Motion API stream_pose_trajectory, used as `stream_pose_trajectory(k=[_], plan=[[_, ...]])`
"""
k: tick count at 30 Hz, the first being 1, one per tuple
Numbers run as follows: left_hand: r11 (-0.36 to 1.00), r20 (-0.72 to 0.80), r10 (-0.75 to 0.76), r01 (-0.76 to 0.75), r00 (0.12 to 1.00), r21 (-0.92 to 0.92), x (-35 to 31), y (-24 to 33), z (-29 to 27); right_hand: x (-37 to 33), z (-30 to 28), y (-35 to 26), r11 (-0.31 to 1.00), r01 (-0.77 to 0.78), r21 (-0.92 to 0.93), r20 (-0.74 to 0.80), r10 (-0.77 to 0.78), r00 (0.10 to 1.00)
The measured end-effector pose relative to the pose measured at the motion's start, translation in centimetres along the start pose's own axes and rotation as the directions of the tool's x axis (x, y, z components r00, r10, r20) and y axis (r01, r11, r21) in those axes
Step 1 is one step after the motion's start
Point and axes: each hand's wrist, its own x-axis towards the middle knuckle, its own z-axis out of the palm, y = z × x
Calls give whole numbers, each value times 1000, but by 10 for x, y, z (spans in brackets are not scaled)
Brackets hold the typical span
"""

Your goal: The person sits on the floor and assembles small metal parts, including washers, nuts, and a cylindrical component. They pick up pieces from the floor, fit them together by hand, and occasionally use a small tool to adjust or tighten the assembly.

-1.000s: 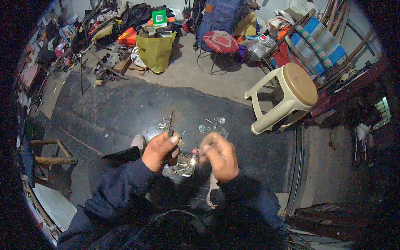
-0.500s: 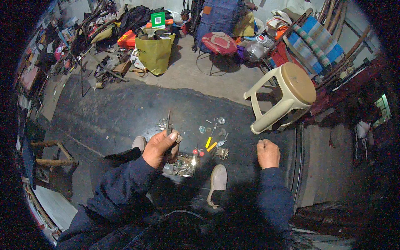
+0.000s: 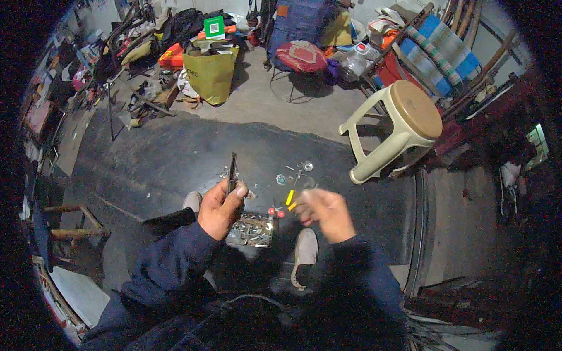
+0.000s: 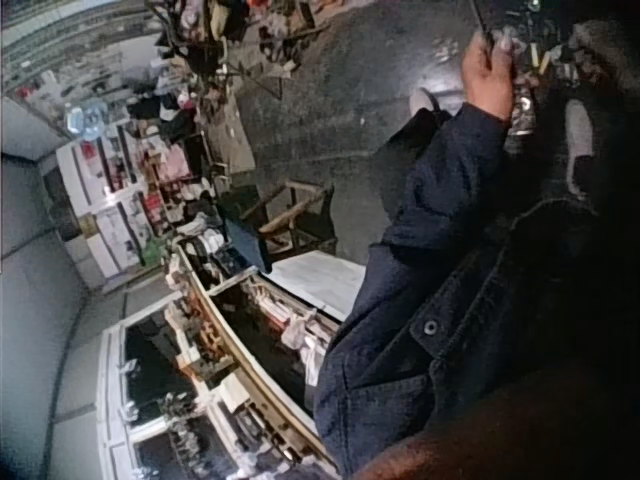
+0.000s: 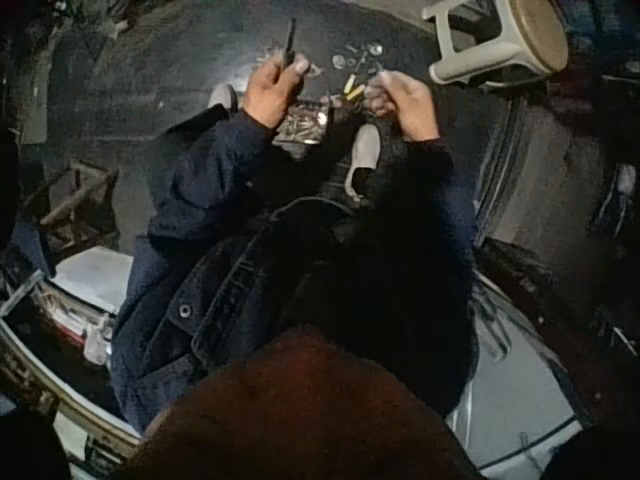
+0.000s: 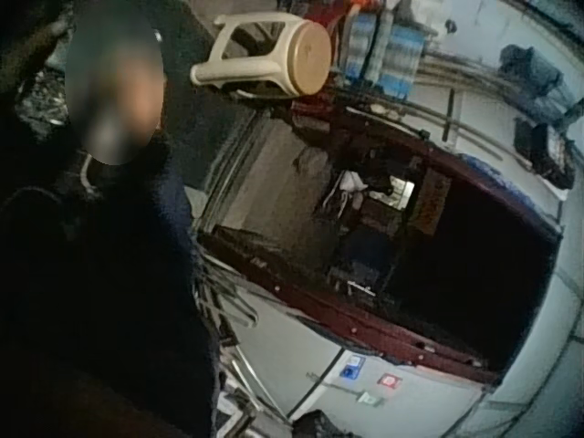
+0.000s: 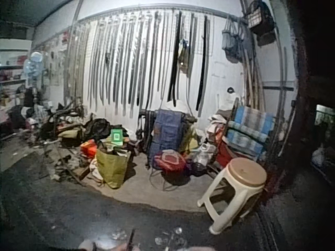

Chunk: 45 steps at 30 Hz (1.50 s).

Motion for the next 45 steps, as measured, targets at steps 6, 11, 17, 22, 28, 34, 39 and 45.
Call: stream_pose_trajectory(k=[6, 11, 17, 22, 28, 34, 39, 45], plan=[[948, 13, 185, -182, 983, 262, -9, 4, 11, 0, 49, -18, 924, -210, 319, 249, 132, 960], [919, 50, 209, -214, 977, 332, -9, 1, 11, 1, 48, -19, 952, -159, 261, 217, 103, 971], [920, 48, 275, -277, 960, 278, -9, -4, 15, 2, 47, -17, 927, -184, 327, 195, 124, 973], [914, 81, 225, -239, 971, 327, -11, -1, 12, 3, 49, -17, 942, -145, 302, 162, 100, 982], [996, 32, 62, -64, 998, 60, -6, -4, 6, 2, 59, -20, 982, 82, 170, -21, -80, 997], [996, 137, -71, 78, 988, -44, -10, -4, 2, 3, 67, -21, 983, 121, 141, -94, -109, 990], [998, 132, -60, 57, 989, 31, -13, 0, 3, 5, 71, -18, 990, 132, 59, -77, -127, 989], [992, 109, -124, 123, 986, 14, -11, 1, -4, 8, 70, -17, 986, 107, 126, 17, -110, 994]])
